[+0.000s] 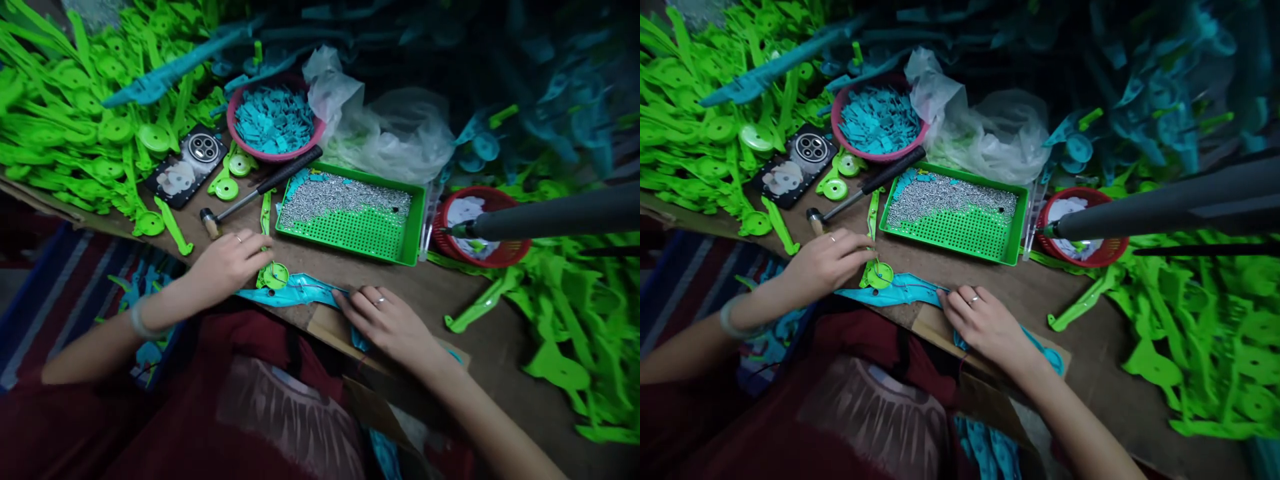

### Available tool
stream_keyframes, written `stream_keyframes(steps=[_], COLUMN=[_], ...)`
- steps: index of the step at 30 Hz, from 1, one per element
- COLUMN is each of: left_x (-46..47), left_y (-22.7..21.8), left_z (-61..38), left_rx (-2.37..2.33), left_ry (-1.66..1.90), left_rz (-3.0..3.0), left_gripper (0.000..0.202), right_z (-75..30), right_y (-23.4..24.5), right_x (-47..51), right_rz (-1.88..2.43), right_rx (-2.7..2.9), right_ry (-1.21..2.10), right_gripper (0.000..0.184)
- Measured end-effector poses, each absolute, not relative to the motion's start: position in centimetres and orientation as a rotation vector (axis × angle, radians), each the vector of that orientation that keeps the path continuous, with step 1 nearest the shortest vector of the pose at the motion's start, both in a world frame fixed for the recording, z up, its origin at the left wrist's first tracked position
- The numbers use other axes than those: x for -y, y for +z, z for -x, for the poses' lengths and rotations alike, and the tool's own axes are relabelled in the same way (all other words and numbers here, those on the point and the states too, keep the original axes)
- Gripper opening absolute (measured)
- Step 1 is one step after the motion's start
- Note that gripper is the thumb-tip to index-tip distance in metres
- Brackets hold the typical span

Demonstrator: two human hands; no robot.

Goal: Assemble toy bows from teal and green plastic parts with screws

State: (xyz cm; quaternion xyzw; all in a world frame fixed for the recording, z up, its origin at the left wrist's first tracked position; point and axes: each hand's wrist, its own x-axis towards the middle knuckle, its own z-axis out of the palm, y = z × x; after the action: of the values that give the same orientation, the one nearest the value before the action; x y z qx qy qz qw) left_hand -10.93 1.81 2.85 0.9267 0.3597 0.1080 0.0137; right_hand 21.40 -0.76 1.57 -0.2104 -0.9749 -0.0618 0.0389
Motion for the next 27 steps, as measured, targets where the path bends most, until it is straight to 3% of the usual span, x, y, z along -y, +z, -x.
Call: stream_keyframes(steps=[8,17,21,27], left_x=[-5.4,-5.0,-5.6,-5.3], left_y=[1.5,-0.3,-0.2,-0.9], left_z=[13.4,13.4,13.5,13.9], left_rx=[-0.513,-0.852,-0.808,-0.766], left_ry=[0.368,0.548,0.484,0.657], left_rz=[-2.916,-2.652,-2.565,-2.667], left_gripper=[0.026,0.018,0.016,0.009], right_z=[-21.2,-21.2,-21.1,-21.3], right_y=[1.6,1.2,1.2,1.2], right_x=[1.4,1.6,1.7,1.6], right_rz=[0.774,0.817,0.832,0.859], right_rx=[2.957,2.911,2.909,2.897], right_ry=[-0.18,-0.146,-0.163,-0.149], right_gripper=[0.033,0.034,0.033,0.034])
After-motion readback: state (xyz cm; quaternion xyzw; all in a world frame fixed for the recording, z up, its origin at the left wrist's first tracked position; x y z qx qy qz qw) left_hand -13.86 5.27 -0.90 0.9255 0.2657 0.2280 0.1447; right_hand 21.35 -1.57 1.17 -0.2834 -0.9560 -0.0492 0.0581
